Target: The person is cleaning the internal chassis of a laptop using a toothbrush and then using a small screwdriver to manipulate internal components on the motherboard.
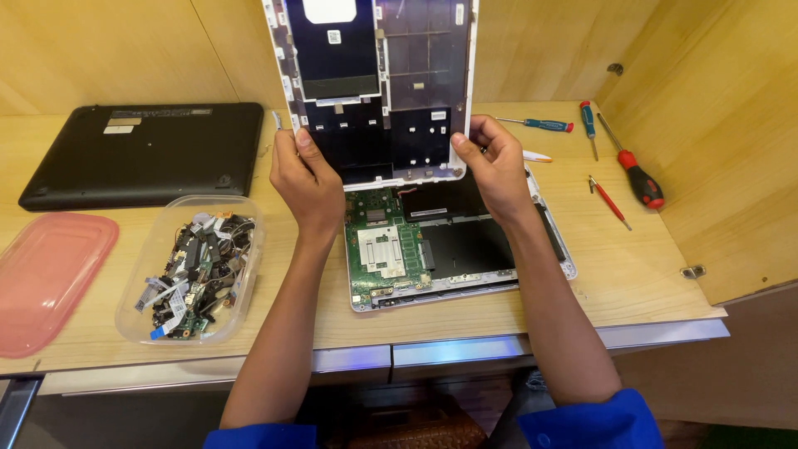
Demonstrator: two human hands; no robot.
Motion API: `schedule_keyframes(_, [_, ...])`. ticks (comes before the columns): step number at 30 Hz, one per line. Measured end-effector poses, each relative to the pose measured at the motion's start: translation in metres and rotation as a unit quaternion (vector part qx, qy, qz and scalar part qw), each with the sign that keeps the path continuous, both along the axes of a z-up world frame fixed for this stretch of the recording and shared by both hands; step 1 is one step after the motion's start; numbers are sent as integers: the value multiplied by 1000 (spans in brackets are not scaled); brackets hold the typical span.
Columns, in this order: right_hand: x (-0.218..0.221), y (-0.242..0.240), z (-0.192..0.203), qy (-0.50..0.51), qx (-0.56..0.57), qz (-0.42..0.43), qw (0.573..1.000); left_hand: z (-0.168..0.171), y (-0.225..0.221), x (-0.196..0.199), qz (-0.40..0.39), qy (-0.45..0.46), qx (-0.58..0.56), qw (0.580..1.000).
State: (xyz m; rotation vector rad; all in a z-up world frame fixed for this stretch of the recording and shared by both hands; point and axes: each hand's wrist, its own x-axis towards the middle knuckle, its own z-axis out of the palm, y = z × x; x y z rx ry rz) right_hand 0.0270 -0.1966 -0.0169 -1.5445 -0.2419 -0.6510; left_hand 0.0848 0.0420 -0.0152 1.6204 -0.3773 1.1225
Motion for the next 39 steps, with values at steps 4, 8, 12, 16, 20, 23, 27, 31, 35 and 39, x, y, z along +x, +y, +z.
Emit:
schedule_keyframes(4, [-9,13,4,-30,-61,-84,994,-6,0,8,-43,9,-12,999])
schedule_keyframes(8, [-5,16,-4,-67,28,-142,987,-38,-4,21,-478,237,-272,801])
schedule_keyframes(12, [-3,17,-12,-71,71,-165,981,-39,-48,-27,-602,412,-157,666])
schedule_keyframes(16, [-12,41,-8,-62,68,-140,986,-53,-67,-37,-603,395,-161,675])
schedule_keyframes(20, [-12,51,-5,-57,0,-109,992,-62,-61,-23,-592,427,-280,623])
schedule_keyframes(23, [-15,40,0,-64,-56,-123,989,-51,-54,-20,-599,405,-293,626])
schedule_keyframes(27, [-31,18,19,-98,-84,-180,975,-50,-46,-9,-574,391,-316,646])
schedule_keyframes(31, [-39,18,20,-86,-160,-169,969,-71,-48,18,-490,387,-386,679])
schedule_keyframes(35, [-32,37,3,-60,-296,-130,944,-69,-35,35,-380,353,-422,744])
schedule_keyframes(39, [-31,54,-3,-77,-353,-107,926,-47,-27,29,-328,308,-425,785])
